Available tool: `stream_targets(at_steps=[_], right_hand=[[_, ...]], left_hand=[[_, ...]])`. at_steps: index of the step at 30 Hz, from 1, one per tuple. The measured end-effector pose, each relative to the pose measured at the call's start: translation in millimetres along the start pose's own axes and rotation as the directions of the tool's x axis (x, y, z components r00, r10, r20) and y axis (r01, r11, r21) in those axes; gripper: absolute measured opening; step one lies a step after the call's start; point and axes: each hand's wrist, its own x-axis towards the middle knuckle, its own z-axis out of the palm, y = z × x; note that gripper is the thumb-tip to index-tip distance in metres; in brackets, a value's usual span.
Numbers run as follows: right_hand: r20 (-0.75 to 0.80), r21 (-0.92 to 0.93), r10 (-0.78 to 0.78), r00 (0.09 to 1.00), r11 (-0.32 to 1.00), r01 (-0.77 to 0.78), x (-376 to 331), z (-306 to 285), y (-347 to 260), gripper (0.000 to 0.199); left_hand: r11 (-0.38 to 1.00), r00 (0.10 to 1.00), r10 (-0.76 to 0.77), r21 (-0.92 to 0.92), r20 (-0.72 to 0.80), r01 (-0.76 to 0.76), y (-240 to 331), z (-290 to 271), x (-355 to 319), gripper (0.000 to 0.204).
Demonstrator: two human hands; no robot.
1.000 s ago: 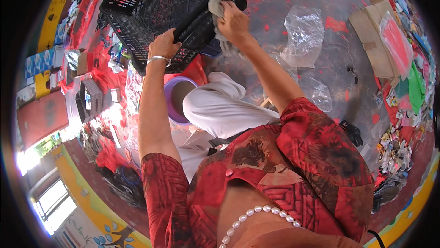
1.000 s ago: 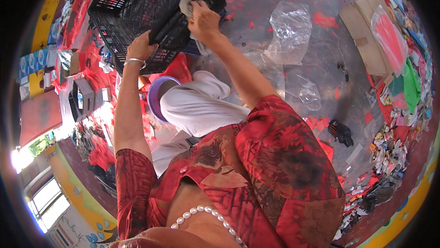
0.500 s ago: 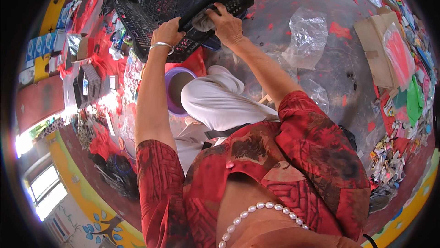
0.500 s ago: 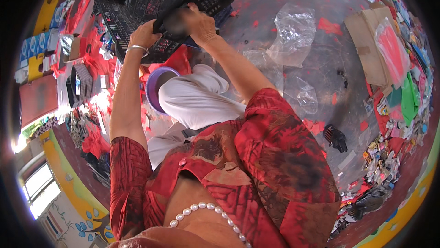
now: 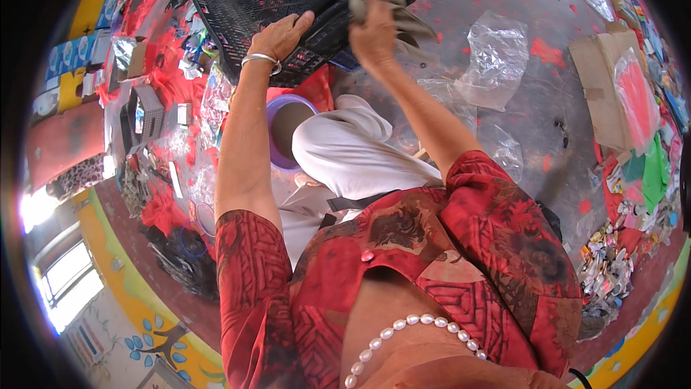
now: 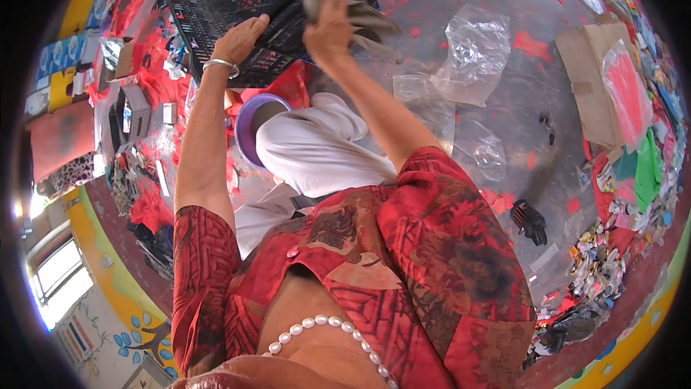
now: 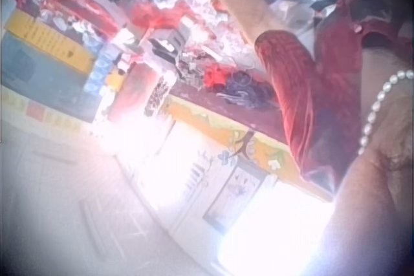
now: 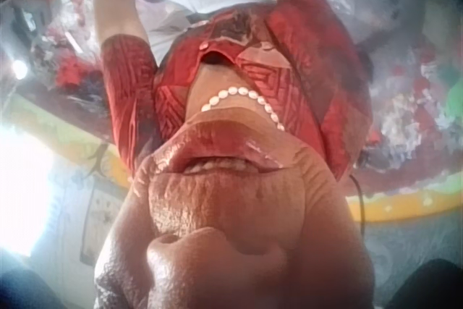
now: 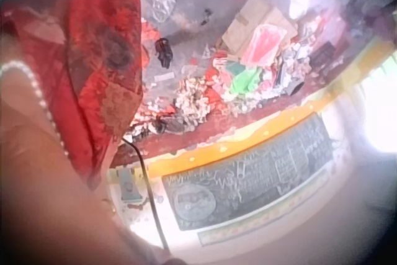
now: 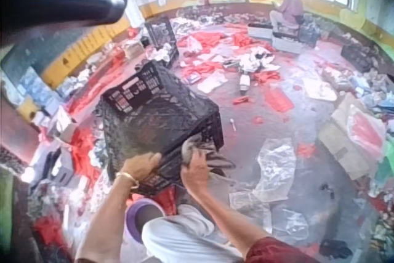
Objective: The person wipes the exterior and interior surfaces of a plastic crate using a cloth and a bucket of water while sitting on the floor.
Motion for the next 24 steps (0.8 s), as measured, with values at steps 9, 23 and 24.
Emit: stream_targets(at_steps=[9, 23, 24], right_hand=[[0.424, 0.082, -0.551, 0.719, 0.814, 0.575, -40.7, 11.0, -27.9, 0.028], [0.3, -0.103, -0.129, 0.945, 0.981, 0.167, -30.9, -19.1, -17.3, 0.035], [0.386, -0.088, -0.236, 0.892, 0.953, 0.29, -35.3, -9.0, -18.6, 0.038]], left_hand=[[0.999, 0.998, -0.04, -0.025, 0.056, 0.042, -15.7, -1.5, 1.4, 0.071], [0.994, 0.994, -0.107, -0.007, 0.003, 0.107, -16.3, 10.4, -1.6, 0.069], [0.995, 0.995, -0.101, -0.013, 0.014, 0.101, -13.9, 12.9, 2.4, 0.07]])
